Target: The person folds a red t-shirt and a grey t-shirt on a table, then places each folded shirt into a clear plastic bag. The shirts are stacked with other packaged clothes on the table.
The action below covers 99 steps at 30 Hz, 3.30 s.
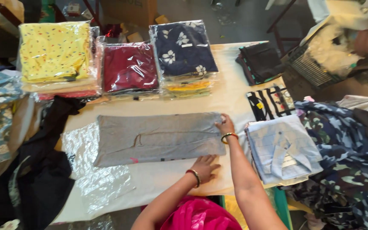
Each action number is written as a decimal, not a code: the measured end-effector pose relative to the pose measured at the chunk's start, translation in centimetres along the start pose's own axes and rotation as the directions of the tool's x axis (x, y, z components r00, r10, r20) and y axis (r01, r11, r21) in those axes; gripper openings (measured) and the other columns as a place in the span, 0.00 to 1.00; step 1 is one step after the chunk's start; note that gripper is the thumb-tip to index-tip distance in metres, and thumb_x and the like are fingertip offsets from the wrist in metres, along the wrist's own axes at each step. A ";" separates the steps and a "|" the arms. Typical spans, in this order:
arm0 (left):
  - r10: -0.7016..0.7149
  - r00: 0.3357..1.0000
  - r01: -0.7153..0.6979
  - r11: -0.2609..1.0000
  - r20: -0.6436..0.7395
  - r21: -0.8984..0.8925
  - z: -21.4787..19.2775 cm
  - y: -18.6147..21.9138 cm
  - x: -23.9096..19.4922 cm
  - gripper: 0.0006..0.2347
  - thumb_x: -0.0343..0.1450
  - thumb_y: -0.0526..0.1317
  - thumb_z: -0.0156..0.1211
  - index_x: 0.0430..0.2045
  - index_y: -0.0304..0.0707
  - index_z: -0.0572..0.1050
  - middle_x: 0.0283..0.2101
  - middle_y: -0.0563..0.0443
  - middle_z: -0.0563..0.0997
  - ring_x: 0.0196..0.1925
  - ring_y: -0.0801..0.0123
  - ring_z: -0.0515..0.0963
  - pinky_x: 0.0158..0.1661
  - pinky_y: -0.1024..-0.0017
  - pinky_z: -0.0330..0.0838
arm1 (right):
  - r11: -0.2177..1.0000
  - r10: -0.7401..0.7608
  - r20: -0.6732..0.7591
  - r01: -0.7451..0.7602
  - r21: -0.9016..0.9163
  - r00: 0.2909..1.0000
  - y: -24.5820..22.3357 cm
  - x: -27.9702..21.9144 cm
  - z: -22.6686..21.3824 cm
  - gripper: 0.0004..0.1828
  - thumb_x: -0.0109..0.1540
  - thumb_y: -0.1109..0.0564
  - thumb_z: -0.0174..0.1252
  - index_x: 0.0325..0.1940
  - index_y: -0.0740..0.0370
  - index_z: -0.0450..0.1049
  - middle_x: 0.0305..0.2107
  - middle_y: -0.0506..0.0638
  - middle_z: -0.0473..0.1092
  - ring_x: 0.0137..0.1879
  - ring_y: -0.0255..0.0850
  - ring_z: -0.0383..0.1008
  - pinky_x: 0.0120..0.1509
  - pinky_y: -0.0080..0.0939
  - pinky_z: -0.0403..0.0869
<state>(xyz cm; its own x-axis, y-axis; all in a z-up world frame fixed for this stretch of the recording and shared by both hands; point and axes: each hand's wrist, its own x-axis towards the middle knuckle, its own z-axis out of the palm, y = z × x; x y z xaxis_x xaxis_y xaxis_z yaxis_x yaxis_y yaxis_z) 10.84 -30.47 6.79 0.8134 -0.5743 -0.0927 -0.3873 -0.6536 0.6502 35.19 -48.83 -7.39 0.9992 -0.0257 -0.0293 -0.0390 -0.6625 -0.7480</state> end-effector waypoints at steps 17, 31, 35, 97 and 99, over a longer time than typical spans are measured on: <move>-0.230 0.910 0.056 0.892 -0.344 -0.449 4.2 -1.4 2.3 0.36 0.69 0.44 0.63 0.71 0.31 0.55 0.76 0.34 0.53 0.77 0.45 0.54 0.72 0.61 0.50 | 0.992 0.027 0.216 0.000 -0.127 0.976 -9.2 0.2 -1.7 0.17 0.55 0.48 0.68 0.45 0.56 0.84 0.44 0.60 0.79 0.51 0.50 0.80 0.58 0.45 0.75; -0.587 0.675 0.109 0.678 -0.446 -0.727 6.8 -5.3 -7.8 0.35 0.66 0.40 0.67 0.69 0.38 0.57 0.73 0.37 0.57 0.76 0.48 0.55 0.71 0.59 0.49 | 0.830 -0.279 0.558 0.489 -0.269 0.781 -20.9 -2.2 3.7 0.17 0.55 0.59 0.54 0.43 0.50 0.84 0.43 0.57 0.77 0.51 0.56 0.76 0.57 0.51 0.74; -0.577 0.636 0.273 0.789 -0.512 -0.550 2.6 -2.7 -7.7 0.26 0.63 0.34 0.63 0.60 0.45 0.70 0.60 0.41 0.69 0.65 0.48 0.67 0.66 0.58 0.61 | 0.889 -0.158 0.376 0.297 -0.349 0.913 -20.5 -1.5 1.4 0.15 0.59 0.57 0.54 0.47 0.50 0.82 0.44 0.56 0.78 0.50 0.55 0.78 0.55 0.51 0.76; -0.900 -0.161 0.326 0.338 -0.404 -0.883 -11.1 -22.1 -29.6 0.18 0.65 0.32 0.66 0.49 0.47 0.75 0.34 0.44 0.82 0.36 0.53 0.82 0.38 0.59 0.75 | 0.631 -0.405 0.829 0.774 -0.053 0.387 -45.6 -6.4 34.1 0.19 0.51 0.47 0.73 0.40 0.58 0.80 0.36 0.53 0.77 0.44 0.51 0.77 0.49 0.50 0.74; -0.896 -0.193 0.363 0.314 -0.401 -0.877 -11.8 -22.8 -30.7 0.18 0.66 0.31 0.65 0.50 0.46 0.75 0.38 0.43 0.82 0.40 0.52 0.81 0.42 0.59 0.75 | 0.623 -0.487 0.788 0.782 0.012 0.376 -45.1 -6.6 37.0 0.16 0.49 0.53 0.74 0.36 0.60 0.80 0.44 0.54 0.75 0.49 0.52 0.75 0.52 0.49 0.74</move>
<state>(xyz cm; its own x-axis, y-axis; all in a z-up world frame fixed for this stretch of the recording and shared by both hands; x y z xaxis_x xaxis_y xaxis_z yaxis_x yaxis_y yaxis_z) -0.22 7.87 3.74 0.3640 0.8936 -0.2625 0.5545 0.0184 0.8320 30.39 8.95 2.02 0.3945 0.9033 -0.1689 0.7576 -0.4237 -0.4965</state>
